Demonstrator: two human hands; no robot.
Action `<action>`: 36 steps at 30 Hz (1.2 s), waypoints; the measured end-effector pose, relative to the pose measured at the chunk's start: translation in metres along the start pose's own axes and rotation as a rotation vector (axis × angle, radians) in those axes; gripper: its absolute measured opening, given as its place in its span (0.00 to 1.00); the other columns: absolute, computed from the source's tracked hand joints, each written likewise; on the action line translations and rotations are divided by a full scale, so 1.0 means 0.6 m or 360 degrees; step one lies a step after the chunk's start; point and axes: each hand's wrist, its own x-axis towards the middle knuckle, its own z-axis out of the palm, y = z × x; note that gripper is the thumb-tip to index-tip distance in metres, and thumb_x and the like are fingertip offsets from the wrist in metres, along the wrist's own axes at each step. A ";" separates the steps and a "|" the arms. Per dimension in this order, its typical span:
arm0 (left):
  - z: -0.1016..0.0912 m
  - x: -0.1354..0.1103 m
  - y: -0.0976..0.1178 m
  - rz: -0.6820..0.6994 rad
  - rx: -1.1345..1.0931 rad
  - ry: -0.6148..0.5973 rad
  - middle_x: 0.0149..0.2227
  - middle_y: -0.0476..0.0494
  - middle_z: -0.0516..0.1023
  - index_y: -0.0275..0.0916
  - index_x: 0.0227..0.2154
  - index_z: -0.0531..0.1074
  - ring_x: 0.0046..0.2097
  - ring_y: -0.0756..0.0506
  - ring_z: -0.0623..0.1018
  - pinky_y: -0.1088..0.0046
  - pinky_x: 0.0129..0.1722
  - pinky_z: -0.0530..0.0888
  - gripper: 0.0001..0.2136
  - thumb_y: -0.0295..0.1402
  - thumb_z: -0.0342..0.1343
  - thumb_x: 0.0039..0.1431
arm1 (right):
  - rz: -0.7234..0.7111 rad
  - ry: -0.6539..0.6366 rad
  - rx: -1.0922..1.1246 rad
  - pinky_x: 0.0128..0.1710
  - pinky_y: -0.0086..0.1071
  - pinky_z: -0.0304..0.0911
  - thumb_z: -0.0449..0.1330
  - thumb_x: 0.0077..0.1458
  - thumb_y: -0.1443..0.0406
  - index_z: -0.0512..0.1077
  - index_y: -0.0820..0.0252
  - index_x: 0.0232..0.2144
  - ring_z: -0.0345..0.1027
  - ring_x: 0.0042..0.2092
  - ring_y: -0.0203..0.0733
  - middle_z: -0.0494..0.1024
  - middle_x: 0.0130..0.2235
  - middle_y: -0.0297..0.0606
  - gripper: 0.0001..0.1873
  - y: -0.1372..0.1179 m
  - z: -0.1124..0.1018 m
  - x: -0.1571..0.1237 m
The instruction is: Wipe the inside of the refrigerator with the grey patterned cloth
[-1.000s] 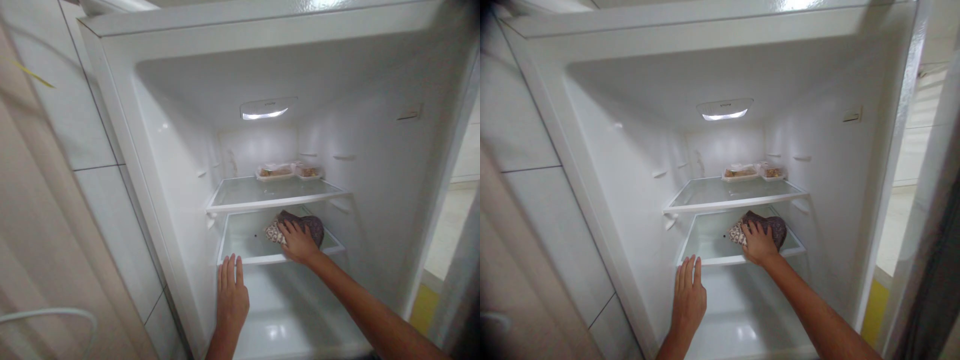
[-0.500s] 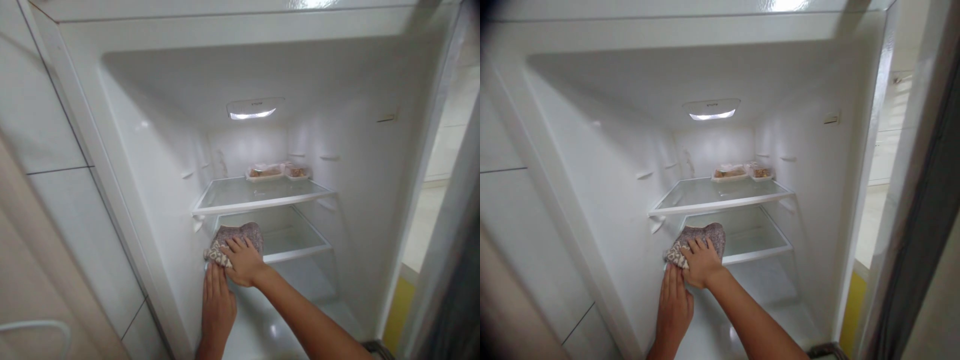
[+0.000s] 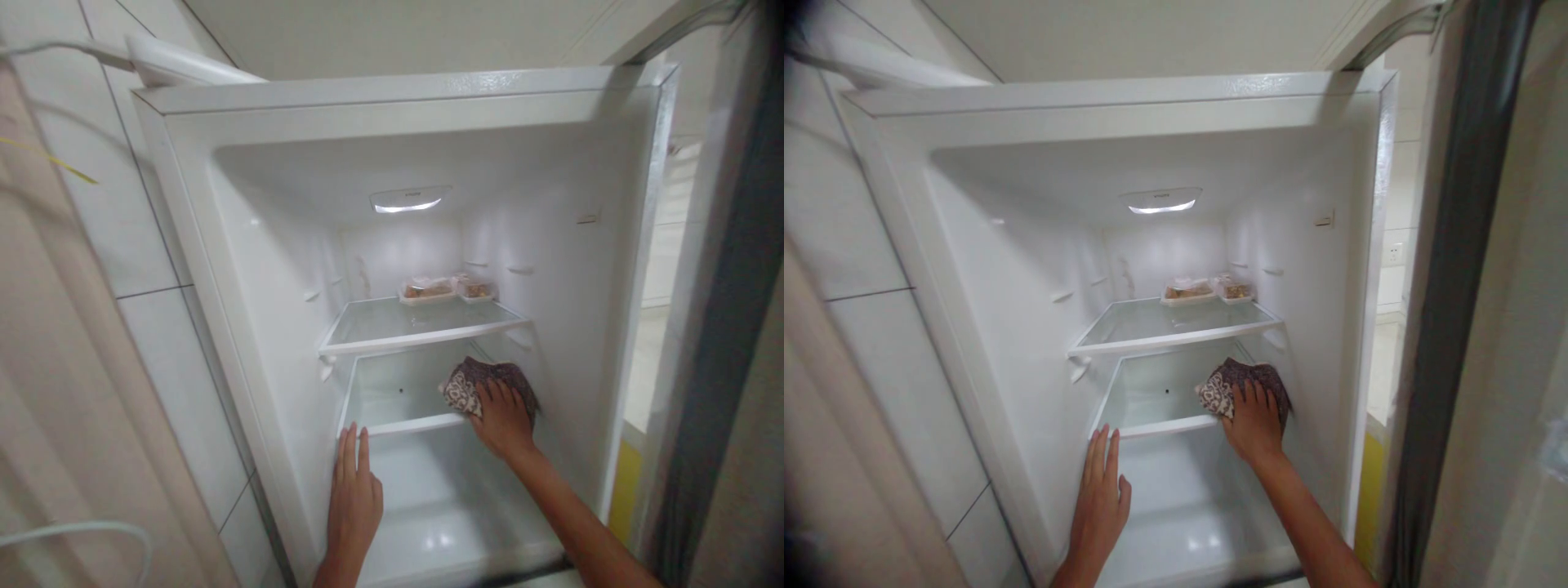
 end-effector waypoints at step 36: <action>0.058 0.020 -0.002 -0.0037 0.0363 0.0222 0.56 0.35 0.76 0.37 0.64 0.62 0.61 0.36 0.72 0.46 0.65 0.66 0.29 0.21 0.50 0.58 | -0.0820 -0.0538 0.0380 0.70 0.50 0.45 0.47 0.63 0.49 0.58 0.42 0.68 0.52 0.71 0.51 0.60 0.72 0.38 0.32 -0.348 0.074 0.279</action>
